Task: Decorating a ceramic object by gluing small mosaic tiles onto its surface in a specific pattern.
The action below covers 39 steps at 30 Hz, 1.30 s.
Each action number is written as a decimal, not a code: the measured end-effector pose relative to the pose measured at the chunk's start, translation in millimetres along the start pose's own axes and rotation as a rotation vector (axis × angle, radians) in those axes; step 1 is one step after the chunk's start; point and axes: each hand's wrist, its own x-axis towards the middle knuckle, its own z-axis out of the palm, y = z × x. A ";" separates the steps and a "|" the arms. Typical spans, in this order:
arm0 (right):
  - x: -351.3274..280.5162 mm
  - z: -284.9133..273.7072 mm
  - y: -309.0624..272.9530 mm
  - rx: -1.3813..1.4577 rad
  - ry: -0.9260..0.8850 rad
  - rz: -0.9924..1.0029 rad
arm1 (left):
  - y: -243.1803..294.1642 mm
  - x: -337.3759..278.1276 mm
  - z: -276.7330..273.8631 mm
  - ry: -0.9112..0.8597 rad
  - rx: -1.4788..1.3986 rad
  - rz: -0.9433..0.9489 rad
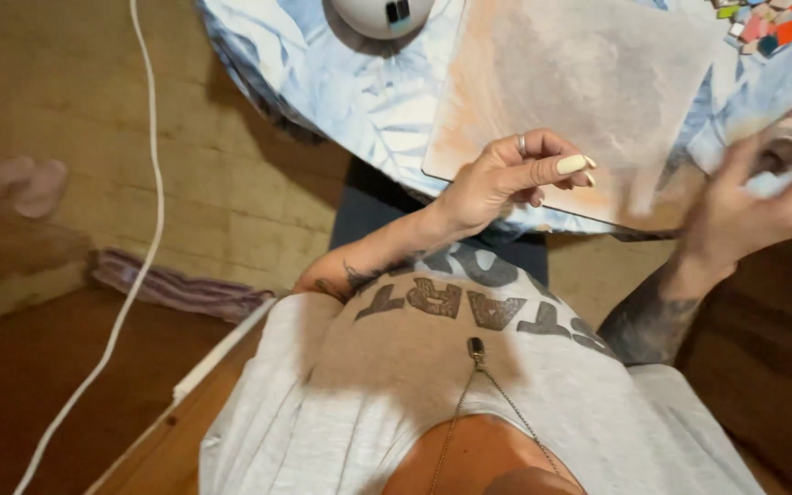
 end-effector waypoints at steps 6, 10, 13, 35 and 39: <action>3.9 22.7 -50.4 0.447 -0.083 -0.350 | -6.8 -0.8 -4.9 -0.004 -0.188 -0.038; 6.2 24.6 -54.4 0.449 -0.101 -0.331 | 0.7 -4.7 -3.0 -0.002 -0.180 -0.072; 6.2 29.1 -54.5 0.497 -0.073 -0.360 | 2.1 -5.0 -1.7 -0.006 -0.242 -0.071; 33.0 53.5 -48.9 0.709 -0.252 -0.481 | 54.1 -12.1 -91.2 0.433 1.040 0.948; 43.0 65.6 -48.2 0.674 -0.393 -0.489 | 86.3 -14.4 -133.8 0.753 1.478 0.951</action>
